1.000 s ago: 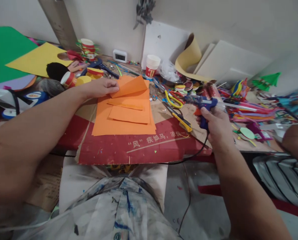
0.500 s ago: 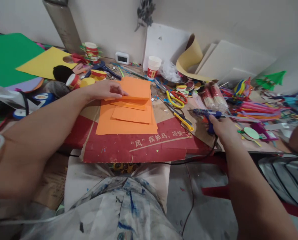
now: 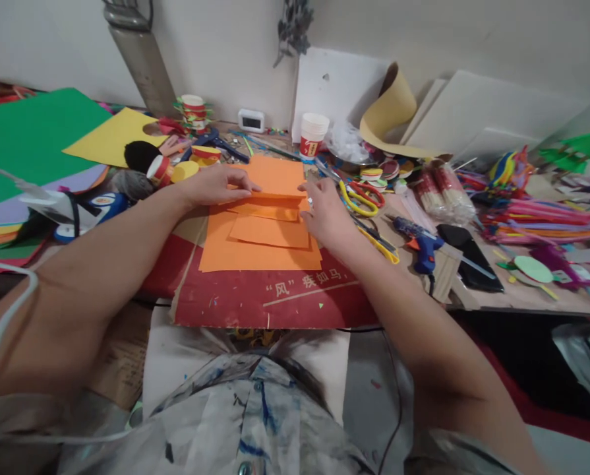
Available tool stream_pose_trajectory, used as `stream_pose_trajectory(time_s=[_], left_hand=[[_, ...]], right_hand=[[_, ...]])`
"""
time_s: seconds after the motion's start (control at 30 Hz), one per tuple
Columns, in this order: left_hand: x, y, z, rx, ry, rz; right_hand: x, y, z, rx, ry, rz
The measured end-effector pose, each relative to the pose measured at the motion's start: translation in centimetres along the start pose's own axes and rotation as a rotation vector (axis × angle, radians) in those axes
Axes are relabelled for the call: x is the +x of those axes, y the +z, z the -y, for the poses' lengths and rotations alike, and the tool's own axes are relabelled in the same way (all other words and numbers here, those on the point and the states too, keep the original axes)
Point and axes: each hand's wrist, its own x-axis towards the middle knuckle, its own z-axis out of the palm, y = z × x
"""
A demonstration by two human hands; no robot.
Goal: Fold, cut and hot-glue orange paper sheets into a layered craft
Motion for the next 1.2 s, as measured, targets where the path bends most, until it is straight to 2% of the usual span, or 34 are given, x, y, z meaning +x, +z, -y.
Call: stream_pose_trajectory(time_s=[0.1, 0.37, 0.57, 0.8, 1.2], left_hand=[[0.1, 0.3, 0.0, -0.028, 0.032, -0.062], [-0.3, -0.2, -0.8, -0.033, 0.014, -0.148], [-0.4, -1.1, -0.8, 0.060, -0.004, -0.099], [-2.2, -1.0, -0.1, 0.080, -0.083, -0.110], [-3.6, -1.3, -0.2, 0.060, -0.096, -0.081]], right_hand=[[0.9, 1.7, -0.6, 0.008, 0.037, 0.002], [1.0, 1.1, 0.1, -0.045, 0.087, -0.078], [0.4, 2.0, -0.4, 0.089, 0.007, -0.105], [0.3, 1.8, 0.0, 0.185, -0.005, -0.040], [-0.3, 1.3, -0.2, 0.137, -0.119, -0.055]])
